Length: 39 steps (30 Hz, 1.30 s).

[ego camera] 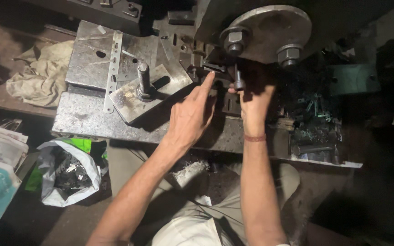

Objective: The person sits on the floor in a workshop and operates a manual press machine. They repeatedly pick up small metal strips, place them into the machine's die, and pull a lever to stamp or cut the metal. The processed pieces are then removed and placed into a white bag on the floor.

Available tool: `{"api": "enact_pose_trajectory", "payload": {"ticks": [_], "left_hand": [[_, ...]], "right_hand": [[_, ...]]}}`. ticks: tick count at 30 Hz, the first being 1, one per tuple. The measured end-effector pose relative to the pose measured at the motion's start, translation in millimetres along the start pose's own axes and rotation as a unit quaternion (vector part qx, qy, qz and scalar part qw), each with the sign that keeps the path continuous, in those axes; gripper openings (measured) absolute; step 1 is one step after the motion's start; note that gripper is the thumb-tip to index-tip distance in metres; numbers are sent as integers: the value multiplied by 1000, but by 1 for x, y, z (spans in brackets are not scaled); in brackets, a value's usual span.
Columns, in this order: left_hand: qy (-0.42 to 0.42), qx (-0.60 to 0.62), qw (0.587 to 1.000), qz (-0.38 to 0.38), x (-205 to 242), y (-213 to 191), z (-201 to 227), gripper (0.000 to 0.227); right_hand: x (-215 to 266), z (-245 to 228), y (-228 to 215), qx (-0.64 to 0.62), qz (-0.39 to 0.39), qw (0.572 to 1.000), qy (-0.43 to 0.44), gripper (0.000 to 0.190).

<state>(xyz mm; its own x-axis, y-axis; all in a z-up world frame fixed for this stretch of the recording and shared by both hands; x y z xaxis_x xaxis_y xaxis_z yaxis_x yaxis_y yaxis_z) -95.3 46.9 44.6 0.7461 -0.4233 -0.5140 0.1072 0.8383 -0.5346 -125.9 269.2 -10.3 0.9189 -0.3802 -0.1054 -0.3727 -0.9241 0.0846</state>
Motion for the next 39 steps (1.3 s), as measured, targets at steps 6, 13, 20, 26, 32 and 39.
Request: {"api": "enact_pose_trajectory", "payload": {"ticks": [6,13,20,26,32,39], "left_hand": [[-5,-2,1000,-11,0,3,-5,82],[0,-36,999,-3,-2,6,-9,87],[8,-52,998,-16,-2,8,-11,94],[37,-176,983,26,-4,23,-12,85],[32,-284,958,37,-2,28,-10,88],[28,-316,948,-6,-5,18,-7,91]], "right_hand": [[4,-14,6,-115,72,986,99,33],[4,-3,12,199,137,969,-48,25],[19,-35,41,378,162,889,-201,25],[22,-44,51,317,168,928,-103,26],[25,-53,57,315,156,931,-103,25],[93,-60,-19,104,215,971,13,25]]}}
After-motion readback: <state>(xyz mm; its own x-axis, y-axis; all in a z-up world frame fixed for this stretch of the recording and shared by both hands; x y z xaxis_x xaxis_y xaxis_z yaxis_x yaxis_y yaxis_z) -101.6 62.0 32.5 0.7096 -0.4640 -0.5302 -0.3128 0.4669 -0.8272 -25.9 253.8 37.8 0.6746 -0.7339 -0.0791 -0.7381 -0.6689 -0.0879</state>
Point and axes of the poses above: each hand's wrist, its own x-axis away from the middle knuckle, its own y-axis out of the palm, z = x × y, the point moved 2 cm from there along -x, towards the middle knuckle, and after that the axes turned 13 degrees about y, right-handed, at the moved point
